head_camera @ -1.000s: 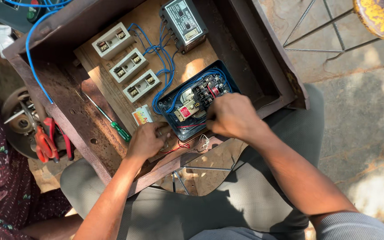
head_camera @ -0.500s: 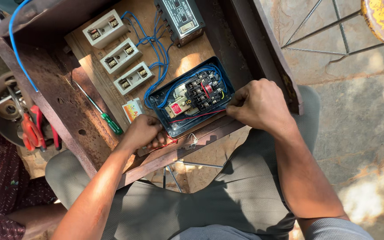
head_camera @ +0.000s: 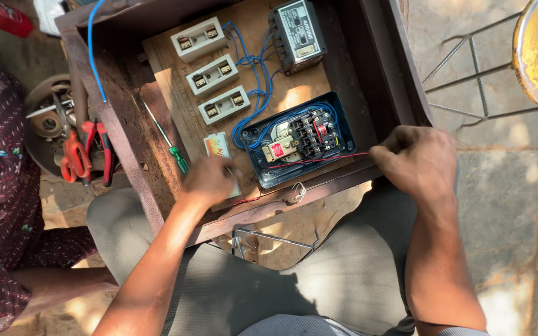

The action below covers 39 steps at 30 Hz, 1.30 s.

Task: The person sits on the ground and works on an open electrical box. They use pliers to strip a red wire, then use a screwdriver to tighten connections inside the box and on a nearby switch.

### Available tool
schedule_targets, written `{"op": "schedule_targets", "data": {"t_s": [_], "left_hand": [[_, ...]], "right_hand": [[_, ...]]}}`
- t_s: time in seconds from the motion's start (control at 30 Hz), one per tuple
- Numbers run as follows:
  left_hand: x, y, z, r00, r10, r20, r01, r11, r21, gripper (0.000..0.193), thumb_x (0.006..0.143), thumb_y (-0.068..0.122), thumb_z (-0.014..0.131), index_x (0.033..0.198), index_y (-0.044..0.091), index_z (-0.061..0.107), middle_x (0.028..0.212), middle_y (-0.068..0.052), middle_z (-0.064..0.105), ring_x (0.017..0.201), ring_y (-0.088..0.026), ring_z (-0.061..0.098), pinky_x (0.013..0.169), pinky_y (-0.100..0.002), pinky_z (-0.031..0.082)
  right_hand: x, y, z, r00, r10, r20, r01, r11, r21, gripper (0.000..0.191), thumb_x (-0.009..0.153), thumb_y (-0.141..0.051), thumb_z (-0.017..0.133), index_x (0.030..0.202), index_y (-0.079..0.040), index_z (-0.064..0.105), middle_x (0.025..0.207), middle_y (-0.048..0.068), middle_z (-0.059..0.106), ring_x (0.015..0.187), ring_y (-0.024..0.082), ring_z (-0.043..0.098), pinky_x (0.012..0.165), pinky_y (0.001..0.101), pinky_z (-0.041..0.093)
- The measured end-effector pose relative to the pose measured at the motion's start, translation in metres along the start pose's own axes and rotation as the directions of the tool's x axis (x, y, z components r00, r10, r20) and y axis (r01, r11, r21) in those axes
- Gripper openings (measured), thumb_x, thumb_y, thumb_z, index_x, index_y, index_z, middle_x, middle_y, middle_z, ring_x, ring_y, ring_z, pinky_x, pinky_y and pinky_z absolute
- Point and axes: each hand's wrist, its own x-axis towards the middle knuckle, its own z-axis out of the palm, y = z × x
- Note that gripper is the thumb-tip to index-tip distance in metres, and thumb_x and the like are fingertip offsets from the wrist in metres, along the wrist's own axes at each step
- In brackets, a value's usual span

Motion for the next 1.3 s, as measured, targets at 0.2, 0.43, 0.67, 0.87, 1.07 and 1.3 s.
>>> {"op": "schedule_targets", "data": {"t_s": [0.2,0.43,0.67,0.87,1.07,1.3], "left_hand": [[-0.008,-0.006,-0.018,0.991,0.114,-0.077,-0.099,0.979,0.177,0.123,0.046,0.009,0.101,0.154,0.016,0.042,0.155,-0.016,0.035,0.132,-0.04,0.048,0.105,-0.047,0.047],[-0.009,0.01,-0.006,0.98,0.197,0.002,-0.19,0.944,0.268,0.14,0.048,0.022,0.104,0.157,-0.001,0.02,0.16,-0.03,0.011,0.14,-0.053,0.033,0.109,-0.052,0.047],[-0.004,0.014,-0.008,0.982,0.187,0.002,-0.184,0.965,0.187,0.135,0.058,0.021,0.097,0.161,0.002,0.011,0.163,-0.031,0.003,0.146,-0.055,0.022,0.109,-0.048,0.045],[-0.044,-0.001,-0.032,0.98,-0.038,-0.194,0.034,0.999,-0.025,0.073,0.083,0.028,0.081,0.143,0.008,0.044,0.144,-0.026,0.046,0.137,-0.041,0.047,0.116,-0.048,0.041],[-0.093,-0.052,-0.035,0.552,-0.179,-0.814,-0.194,0.922,-0.334,0.094,0.068,0.023,0.094,0.143,0.001,0.043,0.138,-0.027,0.055,0.13,-0.044,0.052,0.111,-0.048,0.041],[-0.074,-0.076,0.001,0.617,-0.224,-0.755,-0.333,0.794,-0.508,0.092,0.068,-0.005,0.059,0.156,-0.003,0.032,0.149,-0.032,0.048,0.142,-0.048,0.045,0.12,-0.048,0.037]], "right_hand": [[-0.002,0.005,0.011,0.962,0.025,-0.272,-0.05,0.995,-0.083,0.021,0.078,-0.031,0.077,0.084,-0.011,0.08,0.075,0.013,0.072,0.073,0.032,0.069,0.078,0.0418,0.055],[-0.003,0.014,0.036,0.954,-0.118,-0.276,0.184,0.956,0.229,0.014,0.093,-0.02,0.081,0.097,-0.007,0.078,0.083,0.005,0.073,0.073,0.015,0.069,0.07,0.0295,0.054],[0.01,0.022,0.062,0.852,-0.235,-0.468,0.369,0.903,0.219,0.01,0.099,-0.012,0.084,0.099,-0.003,0.079,0.08,0.005,0.072,0.072,0.01,0.064,0.067,0.0256,0.048],[0.009,0.016,0.063,0.856,-0.23,-0.463,0.399,0.863,0.309,0.007,0.102,-0.006,0.082,0.106,-0.001,0.079,0.081,0.006,0.069,0.069,0.008,0.058,0.065,0.022,0.044],[-0.035,-0.005,0.07,0.762,-0.3,-0.573,0.528,0.801,0.283,0.012,0.108,-0.004,0.071,0.119,0.002,0.071,0.094,0.008,0.069,0.084,0.01,0.066,0.076,0.0222,0.051],[-0.034,0.005,0.121,0.709,-0.322,-0.627,0.599,0.744,0.295,0.042,0.121,-0.018,0.053,0.095,0.007,0.074,0.08,0.01,0.066,0.074,0.012,0.058,0.068,0.025,0.042]]}}
